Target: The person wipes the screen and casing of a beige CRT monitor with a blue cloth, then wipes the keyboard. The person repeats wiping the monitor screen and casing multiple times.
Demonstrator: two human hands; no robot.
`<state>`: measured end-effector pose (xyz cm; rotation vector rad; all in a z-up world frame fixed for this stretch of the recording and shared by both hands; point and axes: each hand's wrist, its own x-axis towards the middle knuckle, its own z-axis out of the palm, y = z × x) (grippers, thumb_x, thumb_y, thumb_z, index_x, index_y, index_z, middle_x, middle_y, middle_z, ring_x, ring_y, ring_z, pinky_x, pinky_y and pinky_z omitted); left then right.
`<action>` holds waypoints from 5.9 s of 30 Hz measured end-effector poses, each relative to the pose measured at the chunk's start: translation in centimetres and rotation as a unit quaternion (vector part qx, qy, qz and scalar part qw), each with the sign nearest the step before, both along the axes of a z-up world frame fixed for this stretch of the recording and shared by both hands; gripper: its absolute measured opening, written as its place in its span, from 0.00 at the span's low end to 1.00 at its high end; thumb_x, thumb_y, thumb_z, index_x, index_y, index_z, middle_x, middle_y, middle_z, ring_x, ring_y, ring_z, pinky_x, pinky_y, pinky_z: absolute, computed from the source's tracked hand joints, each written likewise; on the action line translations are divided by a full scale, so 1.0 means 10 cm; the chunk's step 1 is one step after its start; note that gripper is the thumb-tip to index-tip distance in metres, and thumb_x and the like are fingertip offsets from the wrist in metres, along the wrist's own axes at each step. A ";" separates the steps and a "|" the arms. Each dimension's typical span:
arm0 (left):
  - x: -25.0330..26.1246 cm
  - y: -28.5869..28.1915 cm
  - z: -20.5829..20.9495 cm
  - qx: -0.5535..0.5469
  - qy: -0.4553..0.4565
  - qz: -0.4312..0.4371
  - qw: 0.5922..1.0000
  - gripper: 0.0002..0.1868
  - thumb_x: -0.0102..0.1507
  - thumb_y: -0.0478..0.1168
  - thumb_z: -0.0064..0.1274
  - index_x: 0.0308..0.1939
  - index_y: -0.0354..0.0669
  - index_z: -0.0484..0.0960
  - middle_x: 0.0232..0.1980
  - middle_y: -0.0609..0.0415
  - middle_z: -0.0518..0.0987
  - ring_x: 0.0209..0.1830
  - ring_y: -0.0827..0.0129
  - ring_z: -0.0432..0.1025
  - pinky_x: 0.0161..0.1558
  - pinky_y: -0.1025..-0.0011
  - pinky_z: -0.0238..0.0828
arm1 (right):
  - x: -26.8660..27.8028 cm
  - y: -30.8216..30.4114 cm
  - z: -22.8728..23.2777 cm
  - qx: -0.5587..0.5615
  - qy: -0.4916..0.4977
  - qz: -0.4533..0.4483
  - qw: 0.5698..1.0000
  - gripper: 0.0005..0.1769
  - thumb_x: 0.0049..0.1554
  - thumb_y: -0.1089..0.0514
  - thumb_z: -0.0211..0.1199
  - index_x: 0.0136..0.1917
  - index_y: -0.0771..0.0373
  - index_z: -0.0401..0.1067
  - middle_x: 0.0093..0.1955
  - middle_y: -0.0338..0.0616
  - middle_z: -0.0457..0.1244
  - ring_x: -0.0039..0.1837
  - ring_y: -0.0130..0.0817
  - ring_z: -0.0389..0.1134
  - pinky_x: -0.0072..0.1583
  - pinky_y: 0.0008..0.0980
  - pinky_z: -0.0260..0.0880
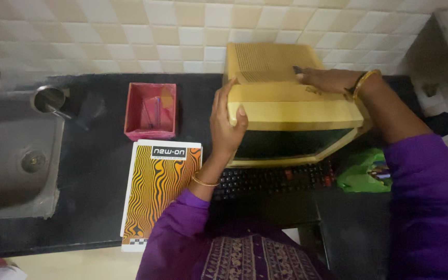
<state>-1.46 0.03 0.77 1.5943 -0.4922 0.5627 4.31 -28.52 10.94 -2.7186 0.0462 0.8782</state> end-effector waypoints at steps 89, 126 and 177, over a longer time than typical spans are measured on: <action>-0.20 0.22 0.09 0.286 -0.194 0.056 0.937 0.27 0.68 0.39 0.57 0.70 0.38 0.71 0.73 0.42 0.70 0.74 0.45 0.63 0.77 0.47 0.53 | -1.07 1.40 -0.34 0.185 -0.474 0.057 0.859 0.42 0.74 0.44 0.46 0.88 0.63 0.30 0.74 0.52 0.63 0.67 0.48 0.71 0.65 0.43 0.74; 1.28 0.31 -2.00 -0.071 0.377 -0.301 0.873 0.35 0.71 0.60 0.45 0.70 0.34 0.72 0.63 0.46 0.76 0.59 0.62 0.73 0.57 0.65 0.72 | -0.87 0.07 -0.23 0.026 -0.463 0.055 0.884 0.24 0.68 0.42 0.51 0.67 0.56 0.74 0.60 0.50 0.69 0.62 0.51 0.67 0.65 0.50 0.61; 2.27 -0.28 -2.00 -0.180 0.443 -0.360 0.801 0.46 0.62 0.72 0.40 0.72 0.43 0.68 0.65 0.46 0.77 0.60 0.59 0.76 0.58 0.62 0.78 | -0.94 0.19 -0.09 0.005 -0.503 0.042 0.863 0.21 0.68 0.42 0.55 0.65 0.54 0.77 0.58 0.46 0.70 0.62 0.48 0.69 0.66 0.50 0.64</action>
